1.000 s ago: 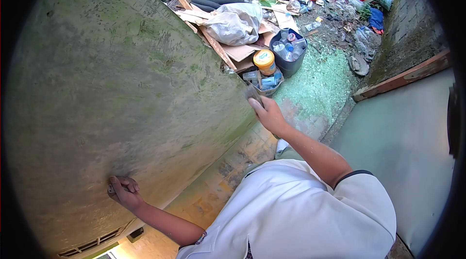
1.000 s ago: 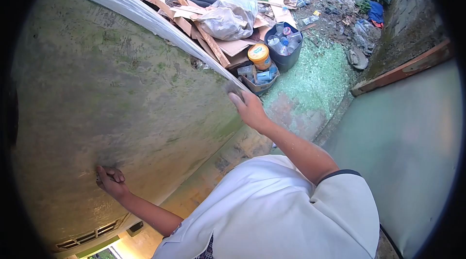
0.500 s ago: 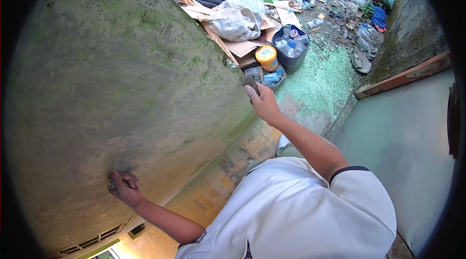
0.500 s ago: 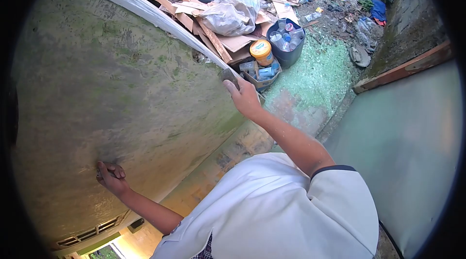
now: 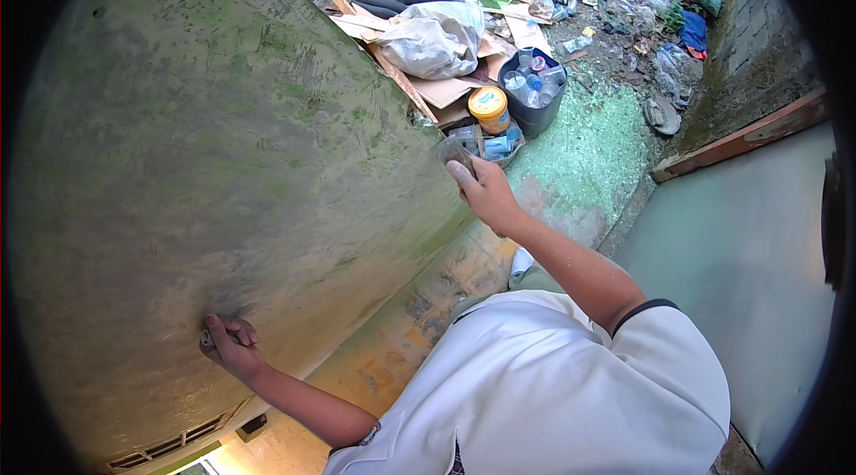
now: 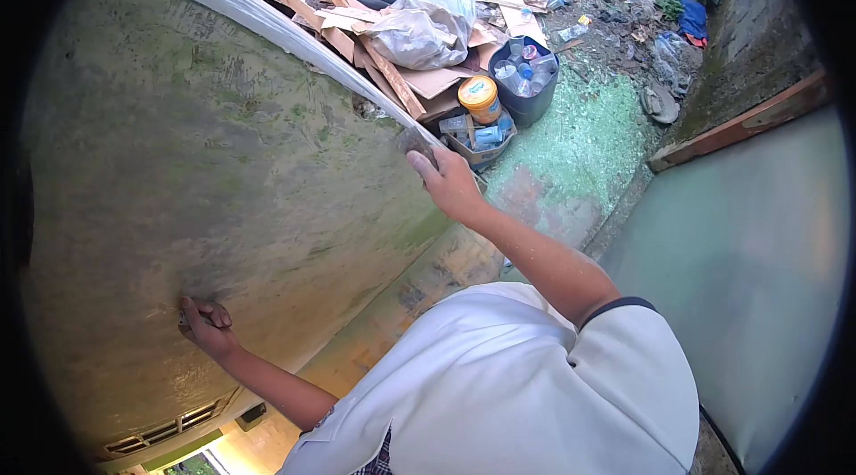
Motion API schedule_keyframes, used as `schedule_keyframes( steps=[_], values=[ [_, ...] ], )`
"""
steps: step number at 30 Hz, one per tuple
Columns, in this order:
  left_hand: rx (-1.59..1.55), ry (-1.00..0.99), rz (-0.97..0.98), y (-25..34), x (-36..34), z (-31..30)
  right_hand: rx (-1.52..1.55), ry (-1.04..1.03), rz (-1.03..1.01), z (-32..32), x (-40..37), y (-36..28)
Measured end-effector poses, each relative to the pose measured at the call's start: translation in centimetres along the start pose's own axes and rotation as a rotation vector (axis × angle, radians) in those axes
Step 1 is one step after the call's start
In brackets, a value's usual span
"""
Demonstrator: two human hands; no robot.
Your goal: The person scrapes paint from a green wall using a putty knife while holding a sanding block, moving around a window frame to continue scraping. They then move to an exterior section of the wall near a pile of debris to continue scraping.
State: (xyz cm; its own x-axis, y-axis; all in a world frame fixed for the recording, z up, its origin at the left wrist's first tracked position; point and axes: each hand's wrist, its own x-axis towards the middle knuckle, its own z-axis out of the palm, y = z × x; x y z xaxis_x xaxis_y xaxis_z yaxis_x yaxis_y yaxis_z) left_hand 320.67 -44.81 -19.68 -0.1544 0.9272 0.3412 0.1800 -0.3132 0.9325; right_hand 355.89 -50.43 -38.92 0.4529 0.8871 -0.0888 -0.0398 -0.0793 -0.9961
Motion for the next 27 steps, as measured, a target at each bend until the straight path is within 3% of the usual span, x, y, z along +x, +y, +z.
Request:
schedule_keyframes(
  steps=[5,11,13,23,25,27],
  values=[
    [-0.009,-0.001,0.003,0.0,0.0,0.1,-0.081,-0.069,0.155,-0.7,-2.9,4.4],
    [-0.007,0.005,-0.013,0.0,0.2,0.0,0.023,0.025,0.080,0.3,0.0,2.2],
    [-0.010,0.015,0.001,0.0,-0.1,0.1,0.048,-0.008,0.206,0.2,-0.1,3.7],
    [0.004,-0.003,0.000,0.1,-0.1,0.1,-0.226,-0.041,0.163,0.2,-3.4,14.7],
    [0.020,0.010,-0.001,0.0,0.0,-0.1,-0.126,0.033,0.047,1.8,-0.3,12.3],
    [0.027,-0.011,0.002,0.1,-0.1,-0.2,-0.074,0.024,0.099,2.3,0.2,12.2]
  ],
)
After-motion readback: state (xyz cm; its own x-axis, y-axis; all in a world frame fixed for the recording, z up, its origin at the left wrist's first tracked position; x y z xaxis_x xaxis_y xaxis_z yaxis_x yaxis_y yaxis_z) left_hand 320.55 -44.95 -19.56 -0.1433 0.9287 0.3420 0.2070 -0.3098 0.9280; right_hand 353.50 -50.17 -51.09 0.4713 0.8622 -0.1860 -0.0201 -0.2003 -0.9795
